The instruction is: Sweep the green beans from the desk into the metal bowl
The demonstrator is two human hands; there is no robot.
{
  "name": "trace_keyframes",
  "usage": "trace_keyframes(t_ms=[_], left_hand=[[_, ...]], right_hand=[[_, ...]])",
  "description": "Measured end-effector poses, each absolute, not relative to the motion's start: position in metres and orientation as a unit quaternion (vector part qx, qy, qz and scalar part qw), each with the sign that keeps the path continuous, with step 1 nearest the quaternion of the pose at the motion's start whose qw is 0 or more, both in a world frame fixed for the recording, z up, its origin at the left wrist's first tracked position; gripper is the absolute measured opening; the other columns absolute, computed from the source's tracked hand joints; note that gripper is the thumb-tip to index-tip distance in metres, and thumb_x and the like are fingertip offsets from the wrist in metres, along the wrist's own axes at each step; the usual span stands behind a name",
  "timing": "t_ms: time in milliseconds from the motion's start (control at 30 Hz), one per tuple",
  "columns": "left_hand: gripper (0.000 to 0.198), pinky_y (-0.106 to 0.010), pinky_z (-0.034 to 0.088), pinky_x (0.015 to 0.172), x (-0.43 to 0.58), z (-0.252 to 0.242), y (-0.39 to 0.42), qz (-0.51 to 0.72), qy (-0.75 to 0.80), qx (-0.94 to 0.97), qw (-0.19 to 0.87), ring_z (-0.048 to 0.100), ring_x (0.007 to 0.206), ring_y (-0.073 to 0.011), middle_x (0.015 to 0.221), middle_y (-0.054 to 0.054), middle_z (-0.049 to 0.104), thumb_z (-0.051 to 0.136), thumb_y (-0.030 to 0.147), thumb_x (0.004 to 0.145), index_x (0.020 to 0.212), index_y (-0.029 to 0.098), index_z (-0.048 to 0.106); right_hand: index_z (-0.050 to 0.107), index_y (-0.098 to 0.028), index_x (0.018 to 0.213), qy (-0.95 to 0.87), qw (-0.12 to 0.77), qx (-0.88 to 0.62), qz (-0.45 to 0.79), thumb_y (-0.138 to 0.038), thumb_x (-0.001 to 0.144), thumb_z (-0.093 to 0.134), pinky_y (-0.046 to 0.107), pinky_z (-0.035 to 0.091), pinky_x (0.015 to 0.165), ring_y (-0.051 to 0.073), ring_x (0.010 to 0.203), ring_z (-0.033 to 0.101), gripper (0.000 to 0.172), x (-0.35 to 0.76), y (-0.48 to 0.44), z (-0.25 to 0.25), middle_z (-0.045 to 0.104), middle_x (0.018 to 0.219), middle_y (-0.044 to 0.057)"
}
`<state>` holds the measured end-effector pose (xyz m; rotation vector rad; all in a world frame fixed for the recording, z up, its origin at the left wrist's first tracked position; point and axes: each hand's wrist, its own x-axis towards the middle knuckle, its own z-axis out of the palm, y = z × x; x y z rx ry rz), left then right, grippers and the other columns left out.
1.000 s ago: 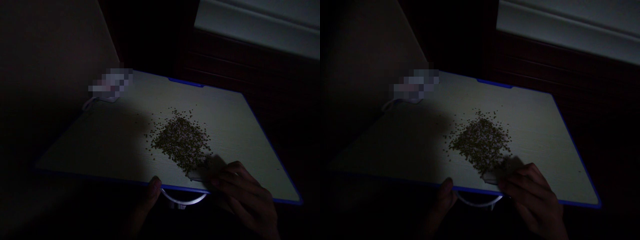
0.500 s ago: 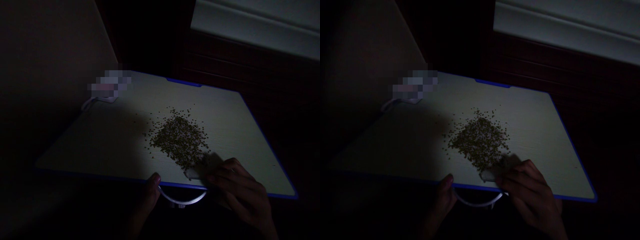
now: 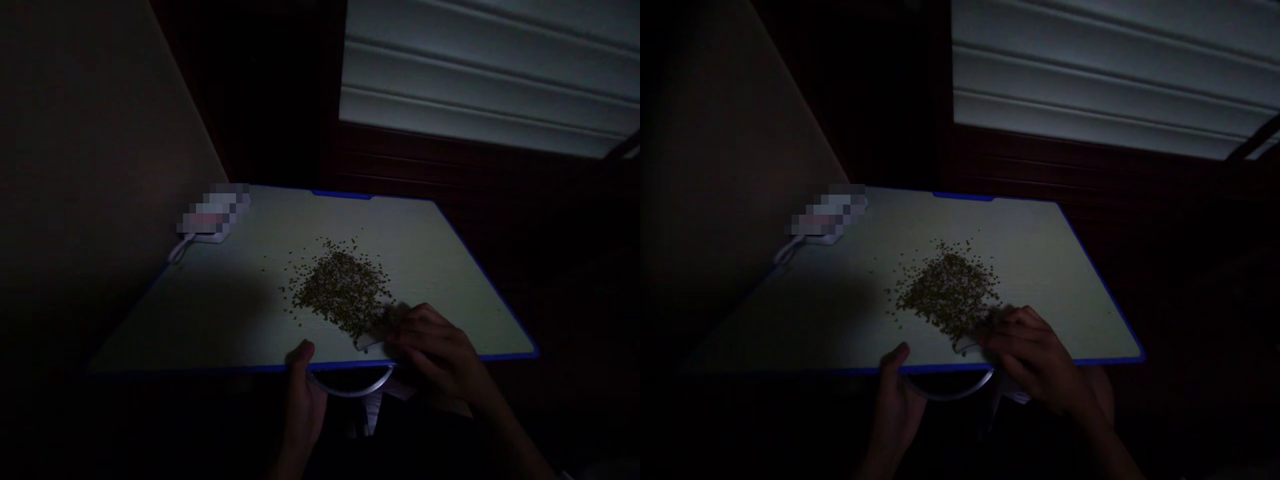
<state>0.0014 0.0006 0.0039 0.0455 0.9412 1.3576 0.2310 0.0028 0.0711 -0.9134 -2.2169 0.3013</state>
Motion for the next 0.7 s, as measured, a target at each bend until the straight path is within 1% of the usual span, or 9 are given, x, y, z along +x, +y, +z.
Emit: trace_keyframes(t_ms=[67, 133, 200, 267, 367, 467, 533, 633, 700], left_hand=[[0.033, -0.049, 0.048, 0.109, 0.001, 0.004, 0.000, 0.598, 0.420, 0.016, 0.682, 0.069, 0.114, -0.0345, 0.096, -0.007, 0.079, 0.086, 0.040, 0.068, 0.092, 0.019, 0.076], [0.031, -0.050, 0.048, 0.109, 0.000, 0.002, 0.000, 0.593, 0.415, 0.026, 0.689, 0.069, 0.113, -0.0343, 0.093, -0.007, 0.079, 0.086, 0.039, 0.068, 0.089, 0.019, 0.075], [0.029, -0.050, 0.047, 0.110, -0.003, -0.002, 0.000, 0.589, 0.406, 0.038, 0.698, 0.070, 0.112, -0.0341, 0.089, -0.006, 0.078, 0.086, 0.039, 0.069, 0.086, 0.019, 0.074], [0.029, -0.049, 0.046, 0.111, -0.006, -0.007, 0.000, 0.586, 0.393, 0.049, 0.707, 0.069, 0.113, -0.0337, 0.090, -0.006, 0.078, 0.086, 0.039, 0.069, 0.086, 0.019, 0.074], [0.032, -0.051, 0.045, 0.111, -0.011, -0.015, 0.000, 0.580, 0.378, 0.064, 0.719, 0.068, 0.116, -0.0348, 0.094, -0.009, 0.078, 0.087, 0.040, 0.069, 0.089, 0.018, 0.074], [0.034, -0.052, 0.045, 0.111, -0.016, -0.020, -0.001, 0.572, 0.374, 0.072, 0.726, 0.067, 0.117, -0.0371, 0.094, -0.012, 0.078, 0.089, 0.041, 0.067, 0.084, 0.015, 0.074], [0.036, -0.051, 0.046, 0.110, -0.018, -0.022, -0.001, 0.579, 0.373, 0.068, 0.722, 0.066, 0.118, -0.0363, 0.096, -0.011, 0.078, 0.090, 0.040, 0.066, 0.087, 0.016, 0.074], [0.043, -0.047, 0.047, 0.109, -0.020, -0.022, -0.002, 0.593, 0.367, 0.056, 0.714, 0.064, 0.123, -0.0324, 0.104, -0.009, 0.077, 0.093, 0.036, 0.064, 0.097, 0.018, 0.074], [0.039, -0.047, 0.048, 0.108, -0.020, -0.022, -0.003, 0.586, 0.364, 0.055, 0.721, 0.065, 0.120, -0.0315, 0.100, -0.007, 0.077, 0.092, 0.036, 0.064, 0.094, 0.019, 0.074]], right_hand=[[0.065, -0.027, 0.131, -0.859, 0.352, -0.354, 0.114, -0.015, 0.098, 0.057, 0.042, 0.053, 0.087, 0.019, 0.100, 0.068, 0.036, 0.229, 0.003, 0.073, 0.078, 0.111, 0.003], [0.066, -0.026, 0.128, -0.858, 0.349, -0.359, 0.115, -0.016, 0.098, 0.058, 0.040, 0.053, 0.085, 0.018, 0.096, 0.068, 0.032, 0.227, 0.003, 0.074, 0.078, 0.107, 0.003], [0.068, -0.025, 0.125, -0.855, 0.347, -0.368, 0.116, -0.017, 0.098, 0.059, 0.038, 0.054, 0.082, 0.017, 0.094, 0.068, 0.030, 0.225, 0.002, 0.075, 0.077, 0.103, 0.004], [0.069, -0.024, 0.124, -0.851, 0.343, -0.379, 0.119, -0.017, 0.098, 0.060, 0.038, 0.054, 0.082, 0.018, 0.094, 0.067, 0.029, 0.224, 0.000, 0.076, 0.076, 0.103, 0.005], [0.069, -0.025, 0.127, -0.847, 0.335, -0.393, 0.130, -0.018, 0.099, 0.059, 0.039, 0.055, 0.083, 0.019, 0.096, 0.067, 0.030, 0.220, -0.004, 0.077, 0.076, 0.104, 0.005], [0.068, -0.026, 0.128, -0.840, 0.334, -0.404, 0.142, -0.019, 0.099, 0.059, 0.040, 0.056, 0.085, 0.019, 0.098, 0.068, 0.031, 0.215, -0.006, 0.075, 0.076, 0.106, 0.005], [0.070, -0.027, 0.127, -0.832, 0.338, -0.414, 0.148, -0.020, 0.099, 0.061, 0.039, 0.056, 0.084, 0.020, 0.098, 0.068, 0.030, 0.212, -0.007, 0.072, 0.077, 0.105, 0.006], [0.072, -0.028, 0.124, -0.822, 0.348, -0.423, 0.159, -0.023, 0.098, 0.063, 0.038, 0.057, 0.083, 0.021, 0.098, 0.068, 0.028, 0.210, -0.007, 0.069, 0.078, 0.104, 0.006], [0.073, -0.029, 0.121, -0.817, 0.355, -0.424, 0.167, -0.025, 0.097, 0.064, 0.039, 0.057, 0.084, 0.022, 0.098, 0.069, 0.026, 0.210, -0.007, 0.068, 0.078, 0.104, 0.006]])
